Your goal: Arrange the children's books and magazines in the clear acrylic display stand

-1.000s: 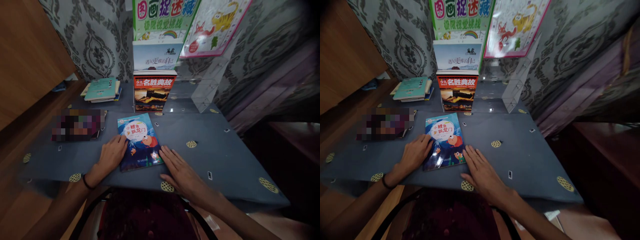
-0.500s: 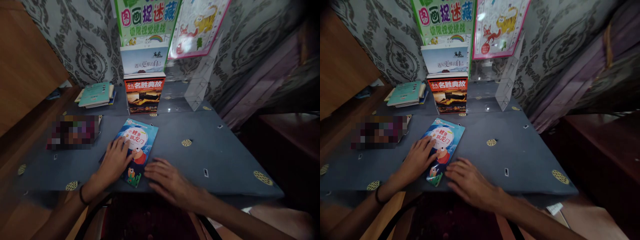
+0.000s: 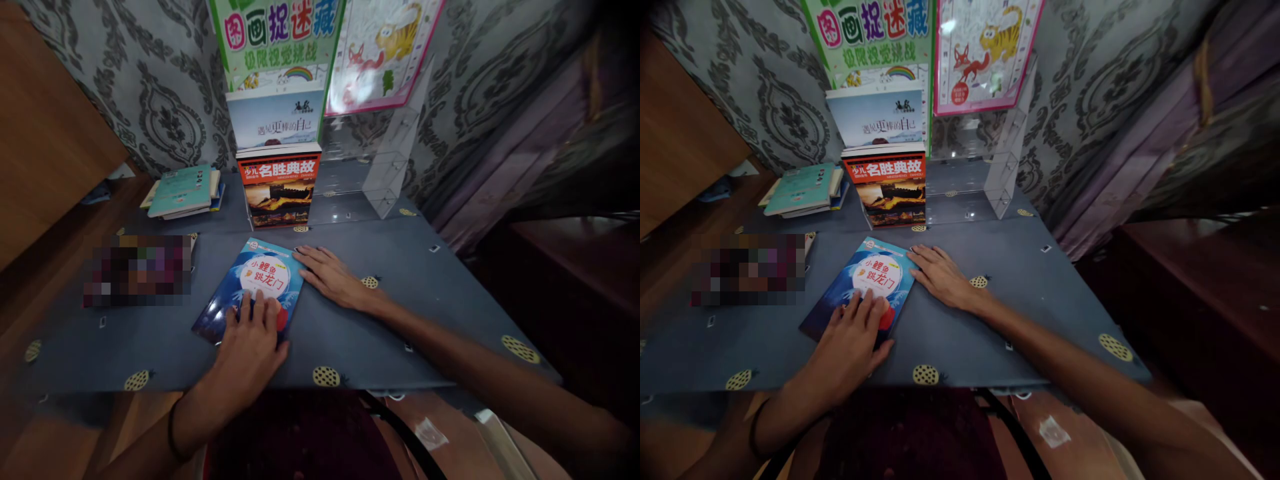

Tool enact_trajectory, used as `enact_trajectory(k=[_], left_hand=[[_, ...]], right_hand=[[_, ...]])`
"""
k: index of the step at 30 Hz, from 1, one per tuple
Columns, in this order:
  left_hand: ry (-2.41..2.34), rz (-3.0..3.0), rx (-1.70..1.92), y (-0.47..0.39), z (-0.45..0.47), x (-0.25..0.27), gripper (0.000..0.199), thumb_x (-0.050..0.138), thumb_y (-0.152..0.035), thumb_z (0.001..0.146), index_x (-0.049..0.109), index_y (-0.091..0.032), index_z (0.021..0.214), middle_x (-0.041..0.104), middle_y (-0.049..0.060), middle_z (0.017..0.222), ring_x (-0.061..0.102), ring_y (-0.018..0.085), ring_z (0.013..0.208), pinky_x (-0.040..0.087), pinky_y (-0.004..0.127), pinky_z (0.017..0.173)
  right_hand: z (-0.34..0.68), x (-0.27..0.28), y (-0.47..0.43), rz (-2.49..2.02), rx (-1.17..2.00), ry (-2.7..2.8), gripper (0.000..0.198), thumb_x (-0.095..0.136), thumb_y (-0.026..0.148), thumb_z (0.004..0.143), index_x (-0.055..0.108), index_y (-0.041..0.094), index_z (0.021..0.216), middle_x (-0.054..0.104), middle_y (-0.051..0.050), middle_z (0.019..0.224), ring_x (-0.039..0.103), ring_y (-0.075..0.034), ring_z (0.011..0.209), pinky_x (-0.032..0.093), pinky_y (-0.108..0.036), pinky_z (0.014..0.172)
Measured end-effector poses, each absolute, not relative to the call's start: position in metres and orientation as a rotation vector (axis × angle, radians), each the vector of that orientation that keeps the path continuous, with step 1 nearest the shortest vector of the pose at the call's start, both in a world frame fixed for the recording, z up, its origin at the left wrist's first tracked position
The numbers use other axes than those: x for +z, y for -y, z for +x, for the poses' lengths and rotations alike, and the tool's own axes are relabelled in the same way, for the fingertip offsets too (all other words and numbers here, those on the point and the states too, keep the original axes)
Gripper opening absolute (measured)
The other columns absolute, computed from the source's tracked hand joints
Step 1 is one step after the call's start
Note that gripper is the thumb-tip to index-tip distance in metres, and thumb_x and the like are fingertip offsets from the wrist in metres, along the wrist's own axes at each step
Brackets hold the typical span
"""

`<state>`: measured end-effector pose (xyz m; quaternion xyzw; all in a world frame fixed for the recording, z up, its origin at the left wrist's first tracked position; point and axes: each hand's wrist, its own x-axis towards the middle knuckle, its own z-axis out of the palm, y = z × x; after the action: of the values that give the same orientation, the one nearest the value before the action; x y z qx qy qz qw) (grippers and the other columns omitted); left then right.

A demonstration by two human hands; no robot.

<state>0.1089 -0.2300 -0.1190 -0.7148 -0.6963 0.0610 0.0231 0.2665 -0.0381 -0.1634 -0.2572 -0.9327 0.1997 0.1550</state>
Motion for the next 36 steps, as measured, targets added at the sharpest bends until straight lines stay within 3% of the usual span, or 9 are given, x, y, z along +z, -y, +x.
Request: enact_trajectory(k=[5,8,12,16,19,22,25,30,36], left_hand=[[2.115,-2.182,0.469,0.219,0.133,-0.105,0.060,0.054,-0.006,0.085,0.050,-0.007,0.145,0.055,0.035,0.139,0.065,0.046,0.116,0.061,0.052,0.078],[2.044,-2.232,0.521,0.215,0.140,-0.099,0.066,0.052,0.000,0.082,0.046,-0.005,0.148,0.062,0.035,0.128,0.071,0.040,0.104,0.062,0.044,0.075],[2.067,-2.294,0.464,0.213,0.131,-0.090,0.069,0.049,-0.001,0.082,0.039,-0.005,0.150,0.072,0.026,0.104,0.074,0.028,0.086,0.059,0.033,0.070],[2.214,-2.285,0.254,0.214,0.099,-0.083,0.066,0.043,-0.009,0.087,0.033,-0.008,0.153,0.072,0.011,0.080,0.071,0.023,0.068,0.055,0.031,0.066],[2.346,-2.314,-0.056,0.216,0.071,-0.076,0.058,0.041,-0.022,0.093,0.041,-0.015,0.150,0.069,0.004,0.072,0.068,0.021,0.066,0.052,0.030,0.066],[2.485,-2.343,-0.405,0.216,0.052,-0.069,0.054,0.042,-0.036,0.095,0.049,-0.021,0.145,0.070,0.001,0.075,0.065,0.020,0.067,0.050,0.028,0.063],[2.642,-2.388,-0.638,0.214,0.046,-0.068,0.051,0.045,-0.047,0.093,0.058,-0.020,0.135,0.073,0.002,0.080,0.063,0.019,0.067,0.046,0.026,0.057],[2.691,-2.514,-0.909,0.210,0.049,-0.074,0.038,0.047,-0.050,0.093,0.066,-0.018,0.093,0.068,0.002,0.076,0.059,0.015,0.068,0.044,0.024,0.058],[2.566,-2.397,-0.642,0.216,0.067,-0.074,0.036,0.041,-0.044,0.094,0.065,-0.021,0.080,0.064,0.000,0.063,0.058,0.015,0.057,0.042,0.026,0.058]], right_hand=[[0.269,-0.164,0.040,-0.718,0.657,2.563,0.048,0.035,0.042,0.104,0.055,0.021,0.142,0.054,-0.013,0.149,0.045,-0.027,0.142,0.032,-0.056,0.119],[0.273,-0.164,0.042,-0.694,0.750,2.461,0.047,0.035,0.043,0.104,0.057,0.021,0.139,0.057,-0.013,0.145,0.050,-0.027,0.138,0.036,-0.055,0.116],[0.278,-0.161,0.043,-0.735,0.829,2.239,0.045,0.037,0.044,0.103,0.058,0.021,0.137,0.063,-0.012,0.136,0.056,-0.027,0.129,0.043,-0.052,0.111],[0.279,-0.161,0.043,-0.857,1.036,2.016,0.042,0.045,0.041,0.100,0.059,0.018,0.133,0.067,-0.014,0.123,0.068,-0.025,0.105,0.054,-0.050,0.097],[0.275,-0.162,0.044,-0.862,1.377,1.838,0.040,0.047,0.038,0.099,0.058,0.016,0.131,0.070,-0.013,0.113,0.071,-0.023,0.094,0.059,-0.047,0.090],[0.269,-0.162,0.050,-0.789,1.652,1.636,0.038,0.054,0.037,0.096,0.057,0.017,0.129,0.067,-0.013,0.116,0.069,-0.023,0.102,0.062,-0.041,0.087],[0.266,-0.160,0.058,-0.732,1.875,1.441,0.048,0.058,0.037,0.095,0.049,0.016,0.137,0.065,-0.014,0.120,0.070,-0.021,0.102,0.062,-0.039,0.089],[0.265,-0.153,0.065,-0.646,2.138,1.290,0.070,0.060,0.030,0.095,0.026,0.018,0.154,0.071,-0.015,0.114,0.073,-0.019,0.090,0.062,-0.038,0.085],[0.264,-0.151,0.067,-0.648,2.151,1.234,0.090,0.063,0.033,0.093,0.005,0.021,0.160,0.073,-0.011,0.107,0.074,-0.019,0.087,0.062,-0.040,0.086]])
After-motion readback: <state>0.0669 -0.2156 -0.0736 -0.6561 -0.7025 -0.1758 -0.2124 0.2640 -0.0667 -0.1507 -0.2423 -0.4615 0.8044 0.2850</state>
